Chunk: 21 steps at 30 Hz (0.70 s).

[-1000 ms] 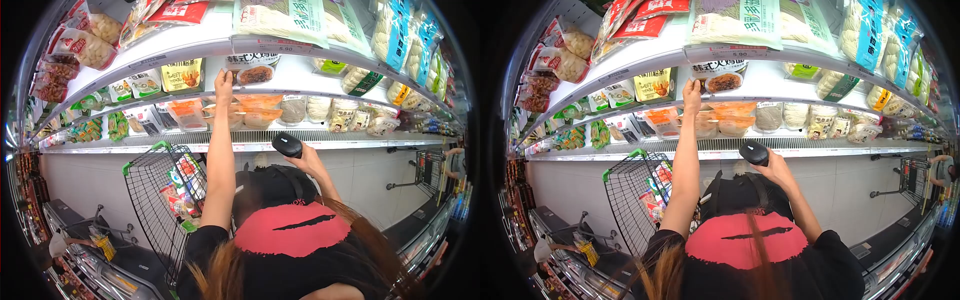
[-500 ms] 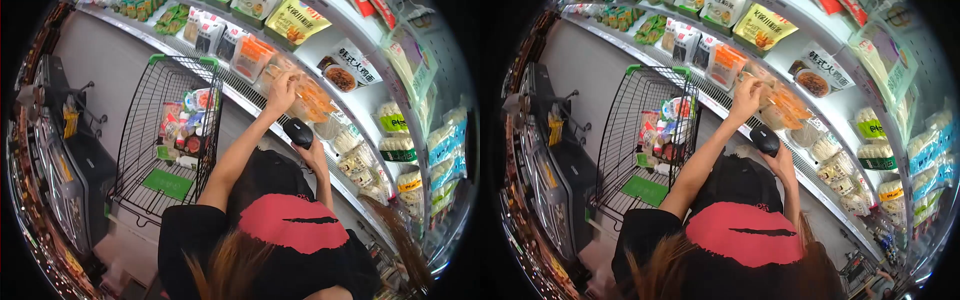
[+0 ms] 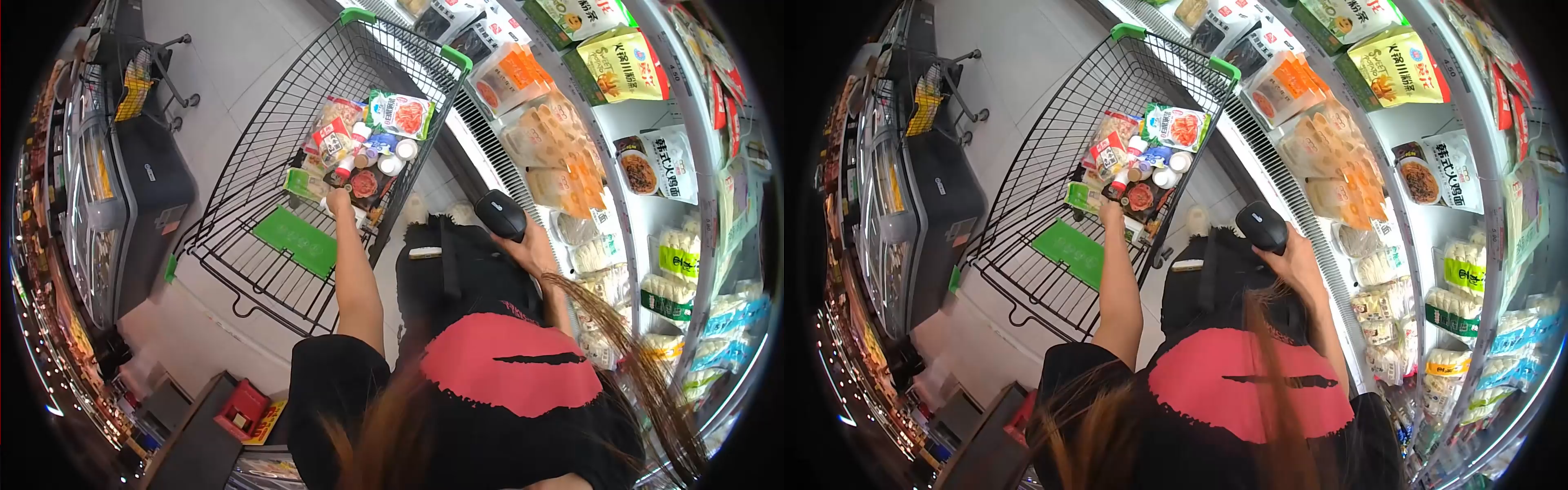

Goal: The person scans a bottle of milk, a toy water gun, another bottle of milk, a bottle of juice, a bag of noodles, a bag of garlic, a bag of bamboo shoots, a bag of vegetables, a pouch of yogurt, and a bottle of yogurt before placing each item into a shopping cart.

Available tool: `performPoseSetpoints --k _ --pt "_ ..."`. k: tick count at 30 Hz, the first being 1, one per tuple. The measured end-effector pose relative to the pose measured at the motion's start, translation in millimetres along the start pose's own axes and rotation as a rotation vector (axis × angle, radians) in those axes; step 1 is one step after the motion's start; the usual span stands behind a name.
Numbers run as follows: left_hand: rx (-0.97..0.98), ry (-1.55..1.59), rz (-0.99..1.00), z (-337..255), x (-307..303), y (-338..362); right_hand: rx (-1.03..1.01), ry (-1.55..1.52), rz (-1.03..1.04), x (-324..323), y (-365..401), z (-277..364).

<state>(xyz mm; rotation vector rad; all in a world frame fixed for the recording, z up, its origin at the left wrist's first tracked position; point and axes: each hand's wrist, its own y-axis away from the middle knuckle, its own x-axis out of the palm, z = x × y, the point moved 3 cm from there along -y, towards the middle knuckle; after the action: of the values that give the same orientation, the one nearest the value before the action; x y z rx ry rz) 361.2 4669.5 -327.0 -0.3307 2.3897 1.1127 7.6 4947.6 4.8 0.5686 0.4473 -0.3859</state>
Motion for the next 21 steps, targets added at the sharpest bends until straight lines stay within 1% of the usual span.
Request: performPoseSetpoints --k 1,2,3,4,5,7,8,10,11,13,14,15,16,17,18,19,20,21 --pt "-0.101 0.087 -0.038 8 -3 -13 -0.012 -0.014 -0.003 3 -2 2" --pt "-0.093 0.089 -0.032 7 0 -29 -0.039 -0.025 -0.038 7 -3 4" --pt "-0.041 0.036 -0.037 0 0 -41 -0.037 -0.029 -0.049 10 -3 8" --pt "0.013 -0.019 -0.041 -8 2 -53 -0.004 -0.013 -0.045 11 -3 12" --pt "0.024 -0.026 -0.03 -17 10 -66 0.029 0.003 -0.043 12 -5 16" --pt "0.061 0.397 -0.046 -28 29 -88 0.073 0.042 -0.05 16 -3 20" --pt "0.063 0.393 -0.029 -36 36 -102 0.116 0.044 -0.032 18 -2 20" --pt "-0.29 0.556 0.144 -17 53 -154 0.177 0.092 -0.009 22 -1 33" --pt "-0.474 0.633 0.229 -9 63 -164 0.188 0.1 -0.018 26 -1 34" --pt "-0.519 0.601 0.25 -21 61 -145 0.128 0.142 -0.04 33 0 34" --pt "-0.443 0.599 0.204 -32 55 -130 0.187 0.172 0.01 34 -3 40" --pt "-0.367 0.597 0.153 -29 50 -129 0.197 0.174 0.013 39 -6 40" --pt "-0.323 0.597 0.13 -31 43 -132 0.179 0.249 0.039 48 -10 41" --pt "-0.325 0.589 0.124 -29 34 -131 0.157 0.32 0.064 55 -13 44" --pt "-0.126 0.576 0.083 -37 24 -132 0.232 0.263 0.053 53 -12 48" --pt "0.074 0.564 0.044 -57 13 -119 0.228 0.26 0.053 56 -13 50" --pt "0.127 0.715 0.108 -78 3 -98 0.178 0.187 0.048 58 -15 53" --pt "0.132 0.719 0.107 -91 -5 -89 0.126 0.115 0.042 60 -16 56"
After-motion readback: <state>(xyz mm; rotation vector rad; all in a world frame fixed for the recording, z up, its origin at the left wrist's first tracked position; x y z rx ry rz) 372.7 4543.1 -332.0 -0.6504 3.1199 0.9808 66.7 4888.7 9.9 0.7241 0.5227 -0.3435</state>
